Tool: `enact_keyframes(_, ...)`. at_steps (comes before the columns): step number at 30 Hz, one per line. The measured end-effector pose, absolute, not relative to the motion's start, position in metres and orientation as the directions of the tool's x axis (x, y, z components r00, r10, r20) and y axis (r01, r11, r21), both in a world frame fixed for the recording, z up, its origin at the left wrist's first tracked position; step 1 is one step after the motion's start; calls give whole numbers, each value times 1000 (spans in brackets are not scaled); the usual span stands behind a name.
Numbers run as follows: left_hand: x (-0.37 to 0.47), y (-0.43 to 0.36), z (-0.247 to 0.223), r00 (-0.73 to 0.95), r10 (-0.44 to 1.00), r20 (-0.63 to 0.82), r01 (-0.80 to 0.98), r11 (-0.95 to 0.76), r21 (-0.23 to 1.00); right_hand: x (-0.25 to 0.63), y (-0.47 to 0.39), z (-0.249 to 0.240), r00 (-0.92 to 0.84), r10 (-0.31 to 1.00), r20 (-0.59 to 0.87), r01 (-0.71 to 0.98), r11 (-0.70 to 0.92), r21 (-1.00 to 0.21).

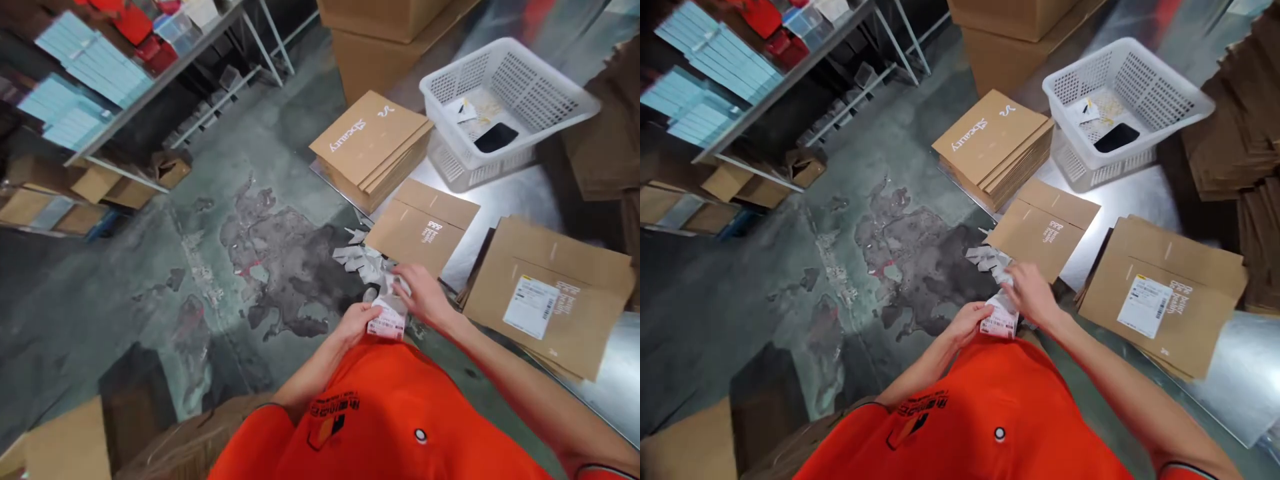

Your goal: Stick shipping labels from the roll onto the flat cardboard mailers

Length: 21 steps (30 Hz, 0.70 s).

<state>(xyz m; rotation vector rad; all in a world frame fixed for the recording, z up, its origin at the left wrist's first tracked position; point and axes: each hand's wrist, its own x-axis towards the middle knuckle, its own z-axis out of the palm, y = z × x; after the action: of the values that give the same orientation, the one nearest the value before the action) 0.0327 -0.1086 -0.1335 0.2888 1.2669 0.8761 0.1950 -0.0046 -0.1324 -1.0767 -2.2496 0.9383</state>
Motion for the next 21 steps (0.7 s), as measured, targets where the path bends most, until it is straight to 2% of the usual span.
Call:
enact_keyframes(1, 31, -106, -132, 30, 729, -683, -428, 627, 651, 193, -13, -126, -681, 729, 77, 463, 509, -725)
enact_keyframes(3, 28, -100, -129, 57, 762, -645, -418, 605, 678, 191, -25, -117, -779, 622, -75, 475, 509, -717)
enact_keyframes(6, 21, -92, -126, 123, 777, -618, -317, 621, 717, 189, -23, -110, -769, 604, -210, 514, 389, -764)
enact_keyframes(10, 12, -86, -130, 195, 777, -599, -245, 630, 737, 188, -7, -108, -748, 604, -275, 508, 254, -823)
enact_keyframes(16, 4, -72, -137, 234, 757, -610, -187, 650, 736, 174, 0, -120, -736, 621, -269, 501, 233, -833)
enact_keyframes(18, -2, -69, -140, 224, 747, -626, -178, 663, 727, 178, 11, -130, -596, 728, -338, 541, 53, -840)
enact_keyframes(21, -18, -71, -144, 203, 737, -644, -174, 675, 717, 210, 50, -144, -211, 860, -465, 545, -291, -786)
